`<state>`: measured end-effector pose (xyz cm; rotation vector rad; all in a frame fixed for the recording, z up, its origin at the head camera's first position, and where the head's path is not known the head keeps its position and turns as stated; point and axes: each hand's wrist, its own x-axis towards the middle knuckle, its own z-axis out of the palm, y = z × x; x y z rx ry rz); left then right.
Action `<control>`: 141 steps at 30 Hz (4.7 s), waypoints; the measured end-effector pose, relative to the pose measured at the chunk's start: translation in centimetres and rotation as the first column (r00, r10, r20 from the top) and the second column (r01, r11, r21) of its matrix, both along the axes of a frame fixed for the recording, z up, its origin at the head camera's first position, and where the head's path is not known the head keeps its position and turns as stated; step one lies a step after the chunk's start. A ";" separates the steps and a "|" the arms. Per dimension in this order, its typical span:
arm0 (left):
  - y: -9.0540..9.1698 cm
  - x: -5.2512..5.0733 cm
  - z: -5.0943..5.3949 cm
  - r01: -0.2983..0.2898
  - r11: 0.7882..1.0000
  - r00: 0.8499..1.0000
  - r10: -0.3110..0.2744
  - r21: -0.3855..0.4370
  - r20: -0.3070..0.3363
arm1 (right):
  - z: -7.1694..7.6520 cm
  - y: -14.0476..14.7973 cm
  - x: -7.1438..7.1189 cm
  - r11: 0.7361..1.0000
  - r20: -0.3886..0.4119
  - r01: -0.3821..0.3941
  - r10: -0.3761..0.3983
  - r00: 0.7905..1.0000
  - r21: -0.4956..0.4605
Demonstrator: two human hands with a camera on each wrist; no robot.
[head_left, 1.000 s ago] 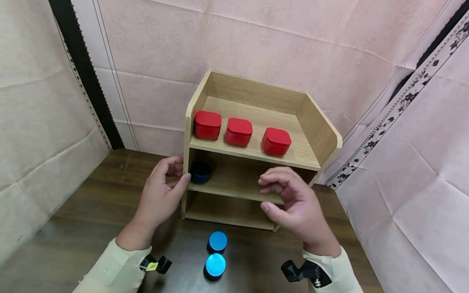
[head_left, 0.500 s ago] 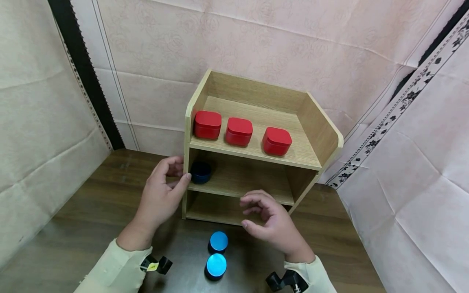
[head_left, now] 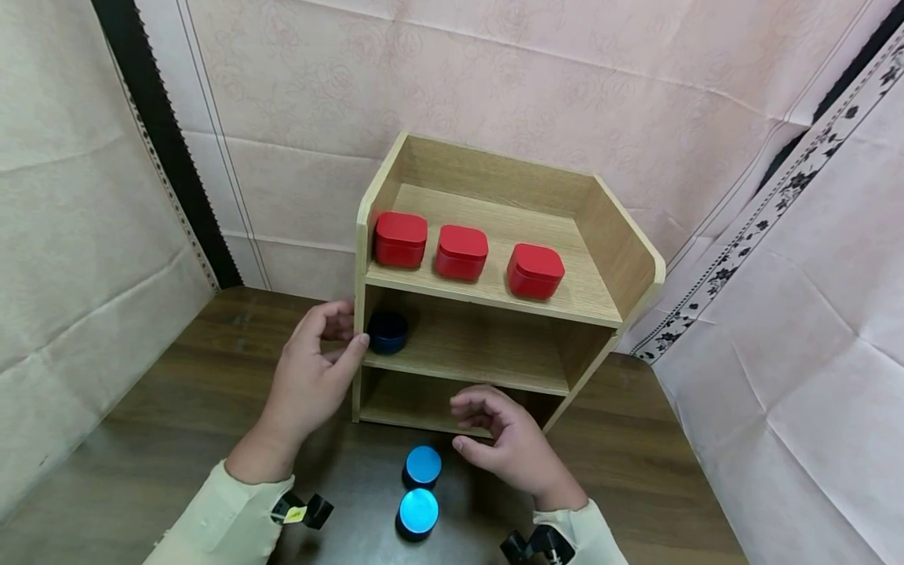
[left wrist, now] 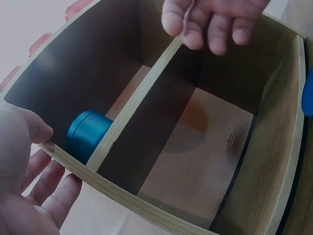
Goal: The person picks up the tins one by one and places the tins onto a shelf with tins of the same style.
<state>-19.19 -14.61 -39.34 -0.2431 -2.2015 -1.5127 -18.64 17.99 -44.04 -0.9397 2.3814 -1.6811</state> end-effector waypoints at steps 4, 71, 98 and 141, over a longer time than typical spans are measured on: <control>0.0 0.0 0.0 0.001 1.000 1.000 -0.001 0.004 -0.004 | -0.9 -0.2 -0.1 1.000 0.018 -0.005 0.004 1.000 0.007; 0.0 0.0 0.0 0.002 1.000 1.000 -0.002 0.001 0.000 | -7.2 -1.4 -0.8 0.913 0.168 -0.156 0.098 0.981 0.378; 0.1 0.0 0.0 0.001 1.000 1.000 -0.001 -0.002 0.010 | -4.5 -1.2 -1.0 0.932 0.083 -0.087 0.061 0.995 0.352; 0.0 -0.1 -0.1 0.001 1.000 1.000 -0.001 -0.001 0.013 | 8.3 -0.6 -1.2 0.975 -0.066 -0.025 0.040 0.997 0.219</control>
